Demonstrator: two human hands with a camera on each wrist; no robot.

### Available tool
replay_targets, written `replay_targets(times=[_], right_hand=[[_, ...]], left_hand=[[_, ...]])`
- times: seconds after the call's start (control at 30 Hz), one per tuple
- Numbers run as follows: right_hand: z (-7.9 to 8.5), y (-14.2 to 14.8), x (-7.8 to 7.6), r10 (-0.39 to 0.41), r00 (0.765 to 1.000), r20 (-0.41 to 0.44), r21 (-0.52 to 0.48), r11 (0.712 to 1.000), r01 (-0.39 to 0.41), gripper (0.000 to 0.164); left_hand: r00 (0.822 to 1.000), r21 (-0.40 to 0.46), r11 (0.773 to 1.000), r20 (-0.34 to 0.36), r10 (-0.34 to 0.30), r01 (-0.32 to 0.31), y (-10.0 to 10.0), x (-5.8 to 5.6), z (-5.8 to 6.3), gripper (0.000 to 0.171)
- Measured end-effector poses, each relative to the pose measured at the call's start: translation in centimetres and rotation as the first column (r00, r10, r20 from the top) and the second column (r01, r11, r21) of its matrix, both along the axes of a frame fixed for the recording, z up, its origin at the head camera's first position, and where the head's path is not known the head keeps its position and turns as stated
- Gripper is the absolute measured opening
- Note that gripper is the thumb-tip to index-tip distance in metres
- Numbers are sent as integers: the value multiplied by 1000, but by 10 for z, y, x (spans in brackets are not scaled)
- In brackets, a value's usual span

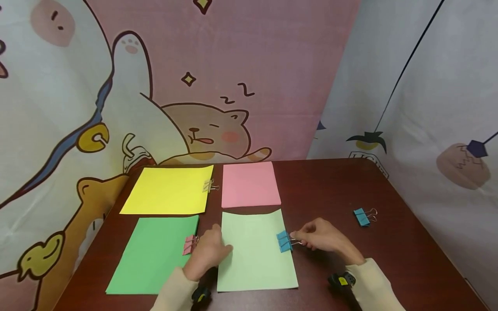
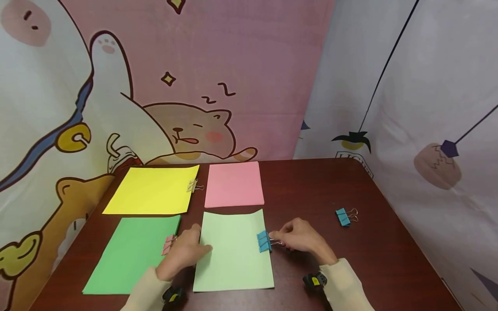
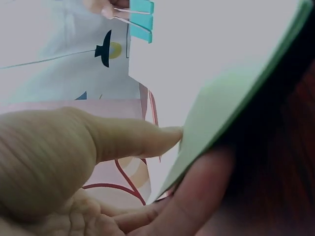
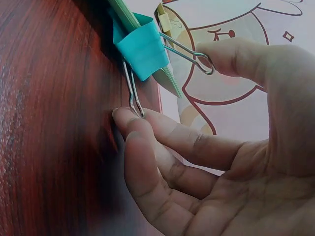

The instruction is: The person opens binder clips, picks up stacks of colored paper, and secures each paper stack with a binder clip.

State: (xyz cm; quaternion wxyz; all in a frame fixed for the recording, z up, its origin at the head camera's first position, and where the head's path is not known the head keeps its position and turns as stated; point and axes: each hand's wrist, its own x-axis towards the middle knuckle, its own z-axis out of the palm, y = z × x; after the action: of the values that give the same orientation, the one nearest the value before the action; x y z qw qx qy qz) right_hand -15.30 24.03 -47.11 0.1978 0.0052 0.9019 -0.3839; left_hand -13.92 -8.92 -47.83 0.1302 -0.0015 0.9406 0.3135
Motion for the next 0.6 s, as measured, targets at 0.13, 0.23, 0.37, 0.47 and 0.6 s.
replay_targets(times=[0.13, 0.23, 0.37, 0.47, 0.6], right_hand=[[0, 0, -1, 19, 1000, -12, 10, 1000, -19, 41], [0, -1, -1, 31, 999, -16, 11, 999, -30, 40], [1, 0, 0, 48, 998, -33, 10, 999, -47, 38], [0, 0, 1, 58, 997, -44, 22, 998, -57, 37], [-1, 0, 2, 58, 997, -48, 34, 998, -57, 35]], left_hand=[[1000, -80, 997, -25, 0, -2, 2, 2, 0, 52], [997, -125, 992, -75, -19, 10, 4, 3, 1, 42], [989, -161, 986, -134, -57, 35, 6, 5, 4, 30], [986, -172, 984, -152, -67, 40, 7, 7, 4, 27], [989, -180, 983, -140, -55, 29, 8, 7, 3, 26]])
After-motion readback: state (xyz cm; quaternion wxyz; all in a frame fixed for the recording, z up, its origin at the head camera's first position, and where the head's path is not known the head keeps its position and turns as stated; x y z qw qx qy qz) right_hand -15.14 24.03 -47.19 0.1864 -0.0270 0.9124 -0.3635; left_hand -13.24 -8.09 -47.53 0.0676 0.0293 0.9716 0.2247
